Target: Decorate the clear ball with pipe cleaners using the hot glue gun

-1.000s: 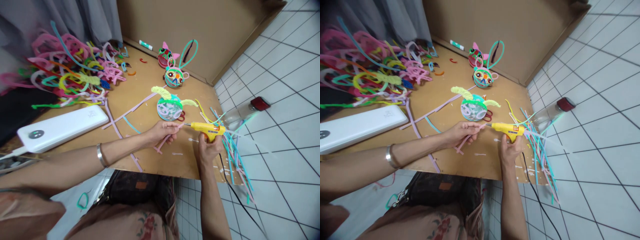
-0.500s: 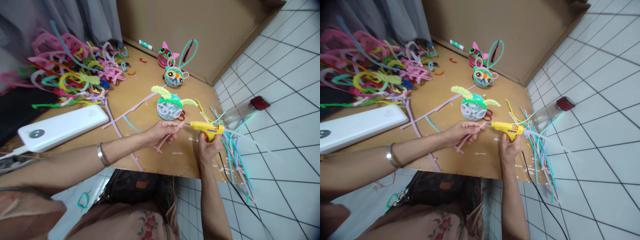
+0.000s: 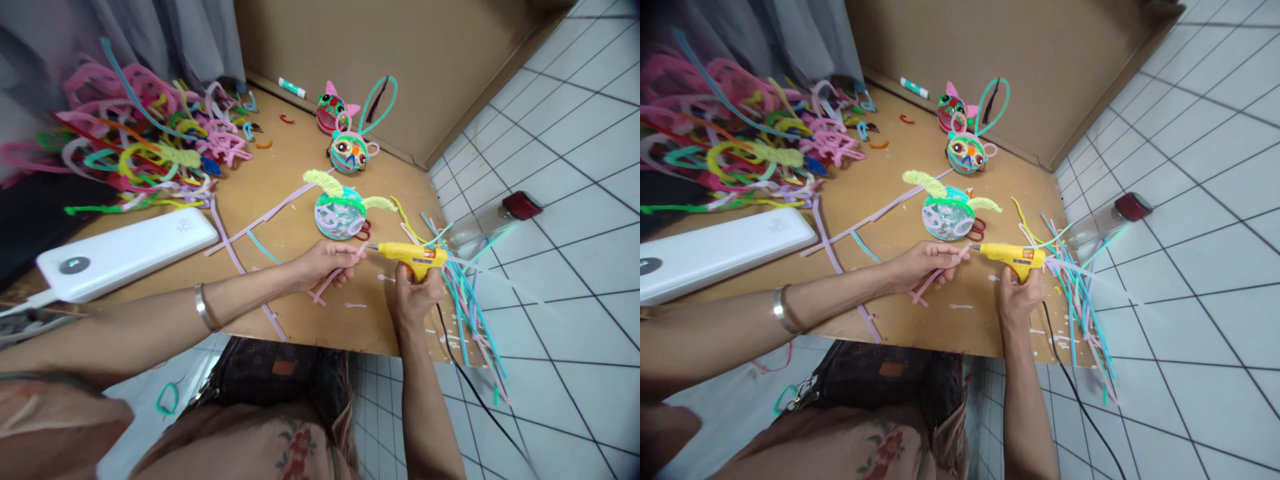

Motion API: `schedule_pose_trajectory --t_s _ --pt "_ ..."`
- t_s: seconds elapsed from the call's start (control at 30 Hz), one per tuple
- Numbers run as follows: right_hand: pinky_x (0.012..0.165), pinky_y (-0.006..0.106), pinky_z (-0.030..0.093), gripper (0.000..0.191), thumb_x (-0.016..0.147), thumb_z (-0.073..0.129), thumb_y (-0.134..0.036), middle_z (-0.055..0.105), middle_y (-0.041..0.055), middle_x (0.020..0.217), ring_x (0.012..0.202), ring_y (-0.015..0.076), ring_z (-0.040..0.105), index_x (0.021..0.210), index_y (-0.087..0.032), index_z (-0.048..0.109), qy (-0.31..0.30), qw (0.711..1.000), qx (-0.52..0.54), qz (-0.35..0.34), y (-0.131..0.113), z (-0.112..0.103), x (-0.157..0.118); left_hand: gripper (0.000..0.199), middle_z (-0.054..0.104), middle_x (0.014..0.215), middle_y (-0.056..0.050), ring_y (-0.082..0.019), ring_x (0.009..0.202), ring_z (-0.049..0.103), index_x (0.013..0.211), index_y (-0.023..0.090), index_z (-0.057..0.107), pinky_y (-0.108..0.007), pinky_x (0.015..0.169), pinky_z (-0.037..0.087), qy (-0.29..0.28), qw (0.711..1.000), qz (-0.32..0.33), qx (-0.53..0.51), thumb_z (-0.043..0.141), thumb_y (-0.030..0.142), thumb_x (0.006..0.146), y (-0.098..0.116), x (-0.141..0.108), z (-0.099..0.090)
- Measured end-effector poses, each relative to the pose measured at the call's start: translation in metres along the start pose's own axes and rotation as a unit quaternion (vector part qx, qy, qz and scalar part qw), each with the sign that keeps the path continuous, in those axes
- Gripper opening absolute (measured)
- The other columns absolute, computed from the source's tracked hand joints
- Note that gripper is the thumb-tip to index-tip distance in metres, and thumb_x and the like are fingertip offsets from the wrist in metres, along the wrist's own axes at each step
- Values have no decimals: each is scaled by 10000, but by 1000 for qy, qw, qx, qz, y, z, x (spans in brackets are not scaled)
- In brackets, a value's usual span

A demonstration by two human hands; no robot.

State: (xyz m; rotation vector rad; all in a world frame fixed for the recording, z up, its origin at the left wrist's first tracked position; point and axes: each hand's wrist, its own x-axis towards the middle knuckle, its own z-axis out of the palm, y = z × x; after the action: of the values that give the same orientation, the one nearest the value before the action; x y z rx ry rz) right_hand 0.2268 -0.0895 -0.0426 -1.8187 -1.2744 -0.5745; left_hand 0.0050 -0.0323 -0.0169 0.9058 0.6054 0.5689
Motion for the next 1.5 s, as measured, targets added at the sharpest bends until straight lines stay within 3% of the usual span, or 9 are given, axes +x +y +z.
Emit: schedule_pose_trajectory --t_s 0.37,0.5,0.63,0.87,1.07,1.3,1.5 --pt "633 312 439 250 763 576 -431 564 14 697 609 189 526 864 -202 574 14 999 12 37 -4 0 0 164 604 549 42 -54 424 505 1007 110 677 -165 436 416 12 1000 -28 -1 657 217 884 4 -1 2" --pt "620 313 446 220 741 576 -431 532 0 646 579 182 507 784 -217 549 24 1000 9 14 -4 0 -1 145 596 531 43 -55 405 491 1011 97 669 -165 418 410 19 999 -29 -8 597 177 914 8 -2 5" --pt "635 313 454 216 754 568 -424 559 20 676 620 190 535 800 -213 557 34 999 5 -10 -4 0 -1 160 596 534 45 -55 413 495 1008 99 675 -166 418 409 16 999 -22 -19 647 196 885 8 -1 5" --pt "593 298 431 242 771 574 -449 518 -11 644 562 167 491 823 -213 551 53 998 5 23 -6 -1 1 254 607 558 39 -56 434 510 994 104 692 -174 436 410 7 1000 -6 -24 757 267 809 4 1 1" --pt "611 297 439 196 757 568 -411 527 -6 653 588 173 503 787 -219 547 41 999 7 -7 -6 0 -1 267 608 554 38 -56 427 505 984 106 698 -177 434 404 1 1000 5 -27 772 279 794 3 1 0" --pt "594 286 427 226 756 581 -404 552 -9 671 557 156 485 850 -199 580 53 998 12 26 -6 -1 0 241 612 555 34 -59 430 514 979 101 693 -172 425 404 -2 999 3 -33 757 260 809 3 2 -1" --pt "630 305 450 224 745 576 -412 547 6 655 593 178 527 796 -194 591 40 999 12 5 -4 0 -2 265 610 555 39 -52 427 513 982 105 691 -163 421 411 -6 999 7 -38 774 280 801 3 2 0"
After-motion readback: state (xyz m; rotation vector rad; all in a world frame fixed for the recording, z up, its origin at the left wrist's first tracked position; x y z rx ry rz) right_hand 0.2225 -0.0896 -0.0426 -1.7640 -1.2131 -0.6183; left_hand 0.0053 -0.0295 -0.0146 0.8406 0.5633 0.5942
